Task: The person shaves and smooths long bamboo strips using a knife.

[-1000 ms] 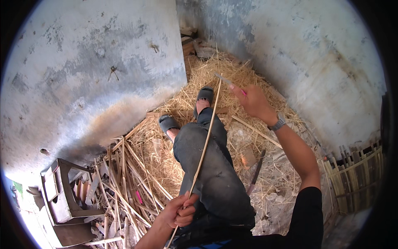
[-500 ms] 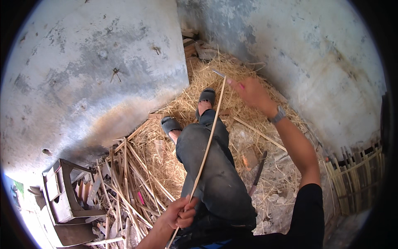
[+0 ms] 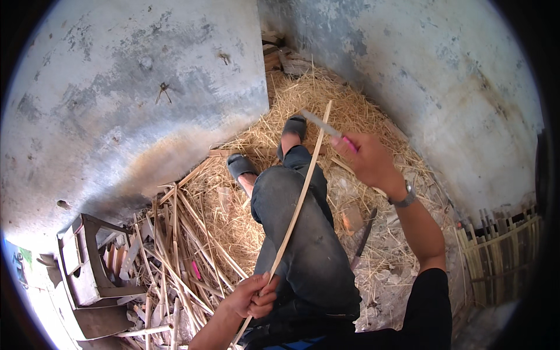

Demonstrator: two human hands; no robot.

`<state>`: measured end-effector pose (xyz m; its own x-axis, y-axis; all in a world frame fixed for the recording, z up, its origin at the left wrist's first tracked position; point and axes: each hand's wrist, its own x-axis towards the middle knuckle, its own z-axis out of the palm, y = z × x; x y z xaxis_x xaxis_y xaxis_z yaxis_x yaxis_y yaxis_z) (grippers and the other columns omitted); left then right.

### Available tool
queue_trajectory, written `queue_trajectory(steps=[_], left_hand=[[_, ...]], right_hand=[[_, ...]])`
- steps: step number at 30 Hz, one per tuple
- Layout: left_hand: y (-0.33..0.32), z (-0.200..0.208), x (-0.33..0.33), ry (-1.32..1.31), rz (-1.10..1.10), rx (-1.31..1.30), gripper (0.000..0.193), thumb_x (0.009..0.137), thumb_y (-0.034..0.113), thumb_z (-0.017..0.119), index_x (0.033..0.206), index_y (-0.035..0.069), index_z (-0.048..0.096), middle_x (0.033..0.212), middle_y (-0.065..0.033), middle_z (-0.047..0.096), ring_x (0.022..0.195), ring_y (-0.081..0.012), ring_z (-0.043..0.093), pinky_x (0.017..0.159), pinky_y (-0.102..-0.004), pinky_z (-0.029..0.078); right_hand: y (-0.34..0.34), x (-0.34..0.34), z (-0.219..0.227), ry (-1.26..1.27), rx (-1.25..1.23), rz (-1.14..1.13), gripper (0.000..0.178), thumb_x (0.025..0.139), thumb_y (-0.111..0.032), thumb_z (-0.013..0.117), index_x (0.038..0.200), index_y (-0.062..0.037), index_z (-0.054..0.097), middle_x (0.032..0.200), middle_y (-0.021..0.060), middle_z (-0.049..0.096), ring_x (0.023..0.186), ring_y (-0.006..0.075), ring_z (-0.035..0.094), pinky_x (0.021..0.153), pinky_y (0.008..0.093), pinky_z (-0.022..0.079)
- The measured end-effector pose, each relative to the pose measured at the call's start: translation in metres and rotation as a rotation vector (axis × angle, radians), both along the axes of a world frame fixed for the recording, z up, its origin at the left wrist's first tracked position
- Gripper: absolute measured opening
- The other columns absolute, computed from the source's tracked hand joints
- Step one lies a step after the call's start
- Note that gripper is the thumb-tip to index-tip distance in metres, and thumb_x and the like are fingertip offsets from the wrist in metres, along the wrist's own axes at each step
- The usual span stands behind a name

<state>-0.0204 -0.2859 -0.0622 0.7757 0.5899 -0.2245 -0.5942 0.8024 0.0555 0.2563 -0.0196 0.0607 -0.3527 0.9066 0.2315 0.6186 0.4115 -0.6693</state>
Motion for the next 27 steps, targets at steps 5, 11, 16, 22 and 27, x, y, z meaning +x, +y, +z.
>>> queue_trajectory(steps=[5,11,16,22,27], left_hand=[[0.006,0.005,0.002,-0.069,-0.018,-0.015,0.043,0.111,0.046,0.036,0.082,0.013,0.04,0.054,0.0028,0.026,0.038,-0.0071,0.022,0.033,-0.0246,0.015],[0.007,0.006,0.005,-0.048,0.002,-0.007,0.043,0.111,0.046,0.035,0.083,0.013,0.041,0.054,0.0026,0.025,0.038,-0.0075,0.022,0.033,-0.0246,0.015],[0.007,0.01,0.009,-0.017,0.002,0.028,0.044,0.111,0.047,0.036,0.082,0.014,0.041,0.054,0.003,0.025,0.038,-0.0071,0.021,0.033,-0.0245,0.014],[0.004,0.01,0.006,0.066,-0.004,0.04,0.045,0.11,0.047,0.036,0.08,0.015,0.04,0.053,0.0037,0.024,0.039,-0.0062,0.02,0.034,-0.024,0.015],[0.006,0.009,0.005,-0.032,-0.008,-0.003,0.043,0.111,0.045,0.036,0.081,0.014,0.04,0.053,0.0046,0.024,0.038,-0.0058,0.021,0.033,-0.0235,0.016]], right_hand=[[-0.056,-0.02,0.0,-0.201,-0.099,0.284,0.056,0.097,-0.052,0.061,0.069,-0.004,0.067,0.055,0.0165,0.056,0.051,0.0313,0.059,0.052,0.0458,0.045],[-0.084,-0.025,0.0,-0.446,-0.074,0.377,0.066,0.096,-0.064,0.055,0.07,-0.0052,0.07,0.059,0.0203,0.062,0.058,0.0391,0.066,0.055,0.0513,0.051],[-0.039,-0.003,-0.001,-0.283,-0.044,0.153,0.066,0.095,-0.065,0.055,0.07,-0.006,0.071,0.058,0.0184,0.062,0.057,0.0399,0.065,0.056,0.0498,0.053],[-0.098,-0.028,-0.003,-0.459,-0.054,0.467,0.061,0.099,-0.058,0.054,0.07,-0.0076,0.071,0.057,0.0173,0.061,0.054,0.0376,0.064,0.052,0.0462,0.05],[-0.022,0.007,0.007,-0.22,-0.013,0.126,0.059,0.099,-0.056,0.055,0.072,-0.0068,0.072,0.058,0.0163,0.062,0.054,0.0366,0.064,0.052,0.0448,0.05]])
